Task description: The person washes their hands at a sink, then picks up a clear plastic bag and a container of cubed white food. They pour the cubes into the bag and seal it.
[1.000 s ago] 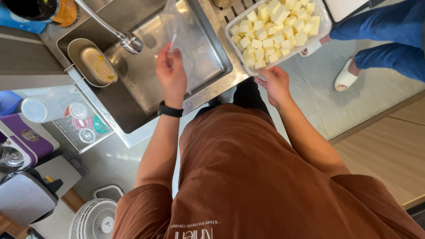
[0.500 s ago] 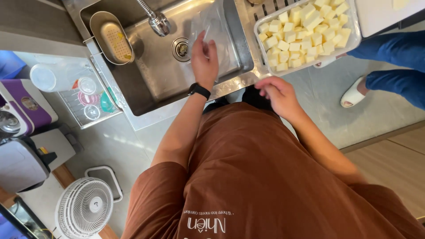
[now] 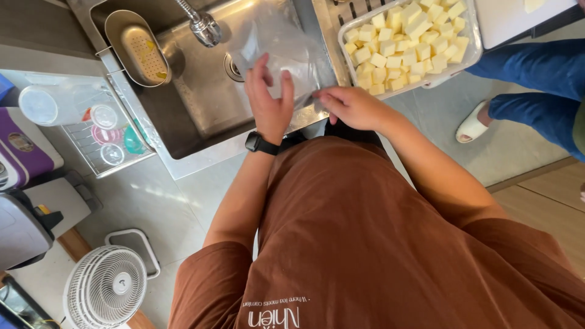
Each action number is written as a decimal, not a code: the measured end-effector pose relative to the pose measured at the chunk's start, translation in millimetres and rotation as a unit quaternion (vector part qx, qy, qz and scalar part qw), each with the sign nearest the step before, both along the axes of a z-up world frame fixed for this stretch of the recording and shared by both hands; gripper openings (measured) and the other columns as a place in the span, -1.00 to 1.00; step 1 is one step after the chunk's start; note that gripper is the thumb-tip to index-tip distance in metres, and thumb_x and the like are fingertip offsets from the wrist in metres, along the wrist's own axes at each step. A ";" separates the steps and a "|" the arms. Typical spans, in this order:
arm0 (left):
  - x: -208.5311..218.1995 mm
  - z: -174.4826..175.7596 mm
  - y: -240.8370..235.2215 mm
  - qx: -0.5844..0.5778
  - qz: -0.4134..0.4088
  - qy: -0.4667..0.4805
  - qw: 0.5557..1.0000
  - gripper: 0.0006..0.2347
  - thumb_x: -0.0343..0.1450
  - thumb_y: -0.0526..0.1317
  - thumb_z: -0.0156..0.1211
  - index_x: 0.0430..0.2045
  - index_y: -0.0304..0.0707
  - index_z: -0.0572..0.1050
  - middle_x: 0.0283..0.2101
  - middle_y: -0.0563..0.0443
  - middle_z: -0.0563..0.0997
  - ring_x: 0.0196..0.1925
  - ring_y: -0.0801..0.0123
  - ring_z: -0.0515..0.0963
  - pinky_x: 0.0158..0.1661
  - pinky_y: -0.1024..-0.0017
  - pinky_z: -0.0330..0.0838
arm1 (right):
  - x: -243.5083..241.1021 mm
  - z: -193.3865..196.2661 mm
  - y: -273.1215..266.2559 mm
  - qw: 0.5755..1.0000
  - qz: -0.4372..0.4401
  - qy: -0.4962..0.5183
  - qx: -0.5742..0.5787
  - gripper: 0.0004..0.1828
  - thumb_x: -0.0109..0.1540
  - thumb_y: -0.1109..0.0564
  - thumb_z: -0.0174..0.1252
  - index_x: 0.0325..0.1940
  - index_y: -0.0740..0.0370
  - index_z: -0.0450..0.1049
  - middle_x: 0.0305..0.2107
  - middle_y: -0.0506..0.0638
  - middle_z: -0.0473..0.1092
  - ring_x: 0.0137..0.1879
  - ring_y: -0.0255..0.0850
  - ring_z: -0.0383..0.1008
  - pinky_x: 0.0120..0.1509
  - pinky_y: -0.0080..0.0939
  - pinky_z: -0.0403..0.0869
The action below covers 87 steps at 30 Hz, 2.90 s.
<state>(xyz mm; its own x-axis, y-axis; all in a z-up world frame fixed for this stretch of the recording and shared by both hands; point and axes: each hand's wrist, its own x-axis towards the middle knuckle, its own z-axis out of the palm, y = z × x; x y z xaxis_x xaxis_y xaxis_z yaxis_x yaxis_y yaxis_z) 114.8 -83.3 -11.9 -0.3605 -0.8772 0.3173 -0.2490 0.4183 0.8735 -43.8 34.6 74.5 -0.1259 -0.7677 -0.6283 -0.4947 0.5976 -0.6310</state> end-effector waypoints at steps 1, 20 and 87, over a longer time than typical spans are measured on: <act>-0.6 -6.0 1.8 -0.044 -0.038 -0.065 0.996 -0.63 0.50 -0.18 0.16 0.19 -0.24 0.33 -0.30 0.01 0.37 -0.21 0.24 0.41 -0.01 0.24 0.33 | -3.3 2.8 5.9 0.997 -0.032 -0.071 0.002 -0.48 0.44 -0.10 -0.24 0.37 0.14 0.38 -0.40 -0.02 0.54 -0.35 -0.22 0.45 -0.12 -0.20 0.40; -52.3 13.6 116.7 -0.163 0.251 -0.190 0.935 -0.75 0.58 -0.20 0.07 0.10 -0.32 0.41 0.05 -0.18 0.53 0.06 -0.05 0.57 0.04 0.09 0.45 | -71.3 -50.4 -45.8 0.818 0.305 0.347 -0.341 -0.55 0.49 -0.09 0.04 -0.42 0.16 0.49 -0.57 -0.11 0.33 -0.61 -0.26 0.31 -0.71 -0.20 0.31; -170.3 -60.1 172.3 0.156 0.307 -0.196 0.918 -0.29 0.58 0.01 0.11 0.51 0.00 -0.26 0.59 -0.40 -0.06 0.33 -0.44 0.48 -0.24 0.00 0.56 | -223.0 -86.8 -32.0 0.920 0.295 0.005 -0.257 -0.78 0.55 0.10 0.20 -0.17 0.18 0.55 -0.40 -0.11 0.39 -0.36 -0.30 0.23 -0.24 -0.21 0.24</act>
